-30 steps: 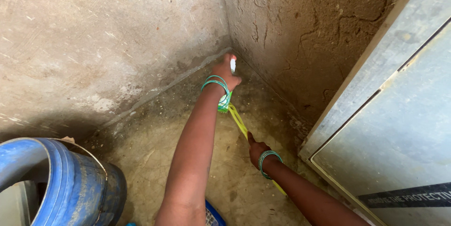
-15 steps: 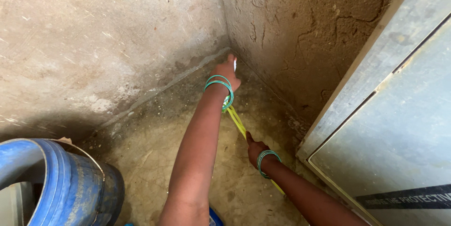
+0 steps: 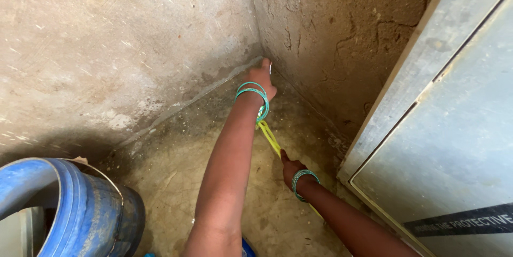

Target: The person scrubs a concrete floor using a yellow brush and cleaning agents. They dip a sponge in a blue bucket, apply liquid from a green bottle, and scrub the floor and wall base repeatedly.

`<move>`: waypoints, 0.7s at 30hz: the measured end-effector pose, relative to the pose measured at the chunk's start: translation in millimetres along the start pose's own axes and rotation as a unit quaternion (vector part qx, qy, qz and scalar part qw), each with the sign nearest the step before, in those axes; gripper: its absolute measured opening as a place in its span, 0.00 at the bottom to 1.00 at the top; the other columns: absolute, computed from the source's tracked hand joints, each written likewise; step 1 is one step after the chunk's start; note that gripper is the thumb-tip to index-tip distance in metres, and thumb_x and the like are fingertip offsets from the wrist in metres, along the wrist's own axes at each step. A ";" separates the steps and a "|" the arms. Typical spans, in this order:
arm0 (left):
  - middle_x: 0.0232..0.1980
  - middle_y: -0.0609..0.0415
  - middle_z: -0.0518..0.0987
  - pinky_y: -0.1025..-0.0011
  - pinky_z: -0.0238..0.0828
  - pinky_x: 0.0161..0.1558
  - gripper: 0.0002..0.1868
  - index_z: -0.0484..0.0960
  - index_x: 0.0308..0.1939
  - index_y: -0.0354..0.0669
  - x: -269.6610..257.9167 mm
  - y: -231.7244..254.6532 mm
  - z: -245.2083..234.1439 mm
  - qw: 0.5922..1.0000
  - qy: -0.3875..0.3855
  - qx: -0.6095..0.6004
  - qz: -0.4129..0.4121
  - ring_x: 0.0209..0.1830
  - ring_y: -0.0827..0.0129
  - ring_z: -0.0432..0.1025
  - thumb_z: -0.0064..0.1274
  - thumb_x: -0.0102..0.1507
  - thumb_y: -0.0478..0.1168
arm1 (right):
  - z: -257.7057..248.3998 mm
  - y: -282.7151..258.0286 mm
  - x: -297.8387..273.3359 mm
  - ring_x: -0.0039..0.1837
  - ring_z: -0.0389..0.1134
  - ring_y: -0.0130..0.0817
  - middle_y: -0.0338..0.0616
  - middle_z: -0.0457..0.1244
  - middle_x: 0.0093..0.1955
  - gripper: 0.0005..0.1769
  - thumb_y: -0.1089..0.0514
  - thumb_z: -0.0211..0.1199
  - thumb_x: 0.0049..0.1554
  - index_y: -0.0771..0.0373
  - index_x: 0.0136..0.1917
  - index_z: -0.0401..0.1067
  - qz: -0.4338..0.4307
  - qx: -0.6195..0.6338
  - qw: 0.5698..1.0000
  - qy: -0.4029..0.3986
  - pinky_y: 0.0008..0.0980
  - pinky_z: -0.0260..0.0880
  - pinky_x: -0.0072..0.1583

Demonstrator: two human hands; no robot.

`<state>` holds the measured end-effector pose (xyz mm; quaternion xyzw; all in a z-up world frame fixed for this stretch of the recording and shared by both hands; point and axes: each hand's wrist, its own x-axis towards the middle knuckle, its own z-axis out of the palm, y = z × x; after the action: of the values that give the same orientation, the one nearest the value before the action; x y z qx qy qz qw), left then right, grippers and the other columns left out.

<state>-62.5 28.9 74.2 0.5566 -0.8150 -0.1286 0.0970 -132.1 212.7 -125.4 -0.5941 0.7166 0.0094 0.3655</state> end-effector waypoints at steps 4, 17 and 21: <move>0.52 0.35 0.81 0.50 0.74 0.57 0.40 0.63 0.70 0.51 -1.1 -1.0 -4.4 1.000 0.009 0.021 0.017 0.54 0.39 0.76 0.60 0.55 0.36 | -2.1 1.7 6.4 0.60 0.70 0.59 0.67 0.65 0.61 0.43 0.63 0.47 0.62 0.48 0.85 0.33 -0.006 -0.008 1.000 0.025 0.53 0.71 0.61; 0.54 0.34 0.80 0.50 0.74 0.57 0.42 0.63 0.71 0.49 -14.0 17.9 -10.3 0.995 -0.021 0.082 0.055 0.55 0.38 0.75 0.63 0.54 0.38 | -15.7 -11.0 10.9 0.65 0.69 0.59 0.70 0.62 0.66 0.43 0.63 0.42 0.64 0.56 0.86 0.27 0.035 -0.022 0.999 0.014 0.53 0.72 0.63; 0.53 0.34 0.80 0.50 0.73 0.57 0.43 0.62 0.72 0.51 -22.8 35.8 -21.6 0.996 -0.022 0.076 0.050 0.55 0.39 0.75 0.63 0.54 0.38 | -23.4 -16.5 -5.7 0.67 0.67 0.58 0.69 0.60 0.69 0.48 0.64 0.47 0.62 0.57 0.85 0.23 0.027 0.001 1.000 0.001 0.53 0.69 0.66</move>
<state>-79.3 60.4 105.6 0.5179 -0.8512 -0.0734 0.0427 -129.8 202.2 -98.3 -0.5745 0.7325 0.0177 0.3647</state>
